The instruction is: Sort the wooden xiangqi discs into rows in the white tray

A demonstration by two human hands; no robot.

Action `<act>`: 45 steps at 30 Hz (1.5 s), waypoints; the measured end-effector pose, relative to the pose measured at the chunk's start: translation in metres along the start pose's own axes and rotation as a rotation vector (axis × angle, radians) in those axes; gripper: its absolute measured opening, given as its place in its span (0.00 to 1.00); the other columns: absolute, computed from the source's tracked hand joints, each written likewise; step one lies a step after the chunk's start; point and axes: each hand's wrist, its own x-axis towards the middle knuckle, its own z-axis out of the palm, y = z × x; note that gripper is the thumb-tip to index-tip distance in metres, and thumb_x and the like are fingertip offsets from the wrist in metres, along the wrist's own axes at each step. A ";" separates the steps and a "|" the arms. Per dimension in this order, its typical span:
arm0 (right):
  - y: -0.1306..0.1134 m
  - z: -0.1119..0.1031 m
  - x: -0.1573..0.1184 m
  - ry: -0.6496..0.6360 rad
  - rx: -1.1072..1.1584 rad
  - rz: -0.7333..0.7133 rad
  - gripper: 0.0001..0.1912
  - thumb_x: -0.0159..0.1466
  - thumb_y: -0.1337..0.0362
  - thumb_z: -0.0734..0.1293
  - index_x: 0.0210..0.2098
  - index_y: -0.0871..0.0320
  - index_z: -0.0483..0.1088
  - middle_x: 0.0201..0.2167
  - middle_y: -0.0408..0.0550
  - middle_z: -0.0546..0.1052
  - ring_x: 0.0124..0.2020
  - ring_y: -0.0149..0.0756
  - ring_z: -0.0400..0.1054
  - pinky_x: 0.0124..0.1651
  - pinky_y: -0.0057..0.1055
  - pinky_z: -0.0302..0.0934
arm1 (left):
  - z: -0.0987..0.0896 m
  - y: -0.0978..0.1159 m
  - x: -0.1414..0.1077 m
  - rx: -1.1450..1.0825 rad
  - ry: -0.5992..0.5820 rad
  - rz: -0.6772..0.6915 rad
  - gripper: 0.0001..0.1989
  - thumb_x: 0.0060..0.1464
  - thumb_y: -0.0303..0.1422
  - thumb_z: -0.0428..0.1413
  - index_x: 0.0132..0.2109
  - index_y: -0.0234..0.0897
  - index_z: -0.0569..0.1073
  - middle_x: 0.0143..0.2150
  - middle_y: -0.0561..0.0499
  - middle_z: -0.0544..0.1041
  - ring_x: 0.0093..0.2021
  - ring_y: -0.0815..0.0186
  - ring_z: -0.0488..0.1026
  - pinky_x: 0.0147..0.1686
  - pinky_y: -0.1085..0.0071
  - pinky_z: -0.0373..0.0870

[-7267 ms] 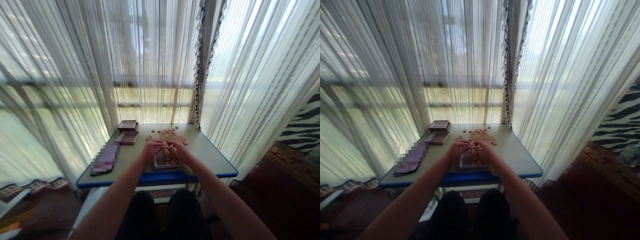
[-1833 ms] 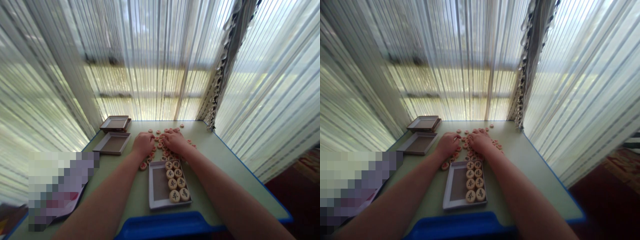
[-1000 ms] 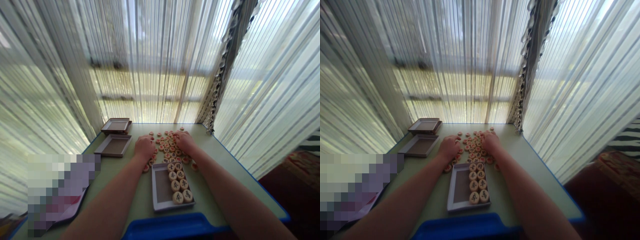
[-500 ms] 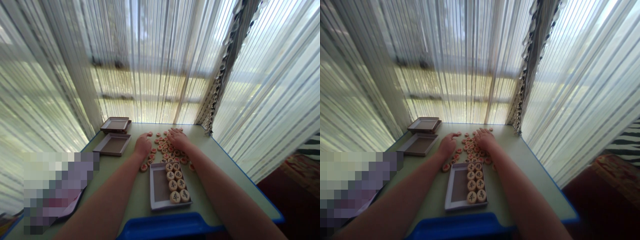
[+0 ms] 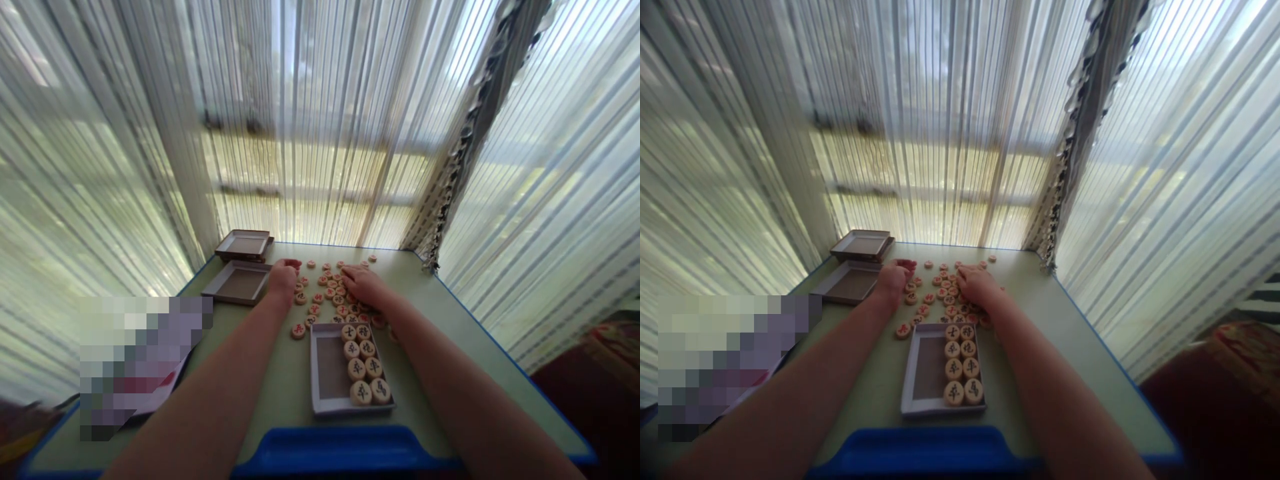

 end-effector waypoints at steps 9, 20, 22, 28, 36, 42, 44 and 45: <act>-0.005 -0.009 -0.025 0.052 0.034 0.010 0.18 0.61 0.60 0.55 0.47 0.58 0.68 0.45 0.49 0.72 0.48 0.38 0.60 0.52 0.32 0.51 | -0.014 0.023 -0.023 0.861 -0.116 0.310 0.12 0.44 0.31 0.48 0.35 0.37 0.73 0.36 0.46 0.74 0.38 0.62 0.70 0.39 0.69 0.64; -0.012 0.003 -0.020 0.029 0.014 0.030 0.24 0.61 0.57 0.55 0.54 0.60 0.60 0.52 0.51 0.66 0.54 0.42 0.53 0.55 0.36 0.45 | -0.014 0.026 -0.031 1.073 -0.145 0.254 0.19 0.45 0.46 0.48 0.35 0.37 0.74 0.34 0.45 0.76 0.36 0.57 0.71 0.34 0.67 0.65; -0.011 0.003 -0.019 0.063 0.007 0.044 0.25 0.61 0.57 0.55 0.55 0.60 0.58 0.51 0.52 0.67 0.54 0.41 0.53 0.55 0.36 0.44 | -0.013 0.026 -0.031 1.076 -0.147 0.267 0.20 0.46 0.47 0.47 0.35 0.37 0.74 0.35 0.44 0.76 0.37 0.57 0.71 0.34 0.66 0.65; -0.008 0.002 -0.019 0.086 -0.028 0.036 0.23 0.61 0.57 0.56 0.53 0.60 0.61 0.49 0.52 0.68 0.52 0.41 0.56 0.55 0.35 0.45 | -0.011 0.024 -0.031 1.054 -0.143 0.283 0.21 0.48 0.46 0.45 0.37 0.37 0.74 0.37 0.43 0.75 0.39 0.55 0.70 0.36 0.62 0.66; -0.009 -0.002 -0.021 0.078 -0.017 -0.042 0.20 0.63 0.58 0.53 0.49 0.57 0.66 0.47 0.47 0.71 0.49 0.38 0.59 0.53 0.33 0.48 | -0.008 0.022 -0.028 0.929 -0.187 0.460 0.18 0.49 0.37 0.46 0.45 0.40 0.72 0.46 0.48 0.73 0.45 0.60 0.68 0.47 0.66 0.62; -0.010 -0.006 -0.022 0.086 -0.037 -0.017 0.18 0.62 0.60 0.53 0.43 0.56 0.70 0.44 0.47 0.73 0.47 0.36 0.61 0.54 0.33 0.46 | -0.001 0.026 -0.038 0.887 -0.460 0.676 0.16 0.52 0.35 0.45 0.44 0.46 0.73 0.49 0.56 0.72 0.54 0.60 0.60 0.54 0.63 0.53; -0.009 -0.007 -0.022 0.061 -0.032 -0.040 0.17 0.62 0.60 0.54 0.43 0.55 0.70 0.44 0.47 0.73 0.47 0.36 0.61 0.55 0.32 0.46 | 0.000 0.026 -0.040 0.918 -0.497 0.658 0.16 0.52 0.35 0.45 0.43 0.47 0.73 0.48 0.56 0.72 0.55 0.59 0.60 0.54 0.60 0.52; -0.008 -0.007 -0.022 0.051 -0.022 -0.058 0.17 0.61 0.61 0.54 0.44 0.55 0.70 0.45 0.46 0.73 0.48 0.36 0.60 0.55 0.32 0.45 | 0.000 0.026 -0.040 0.928 -0.502 0.648 0.16 0.52 0.35 0.45 0.43 0.47 0.73 0.48 0.56 0.72 0.55 0.59 0.60 0.54 0.60 0.51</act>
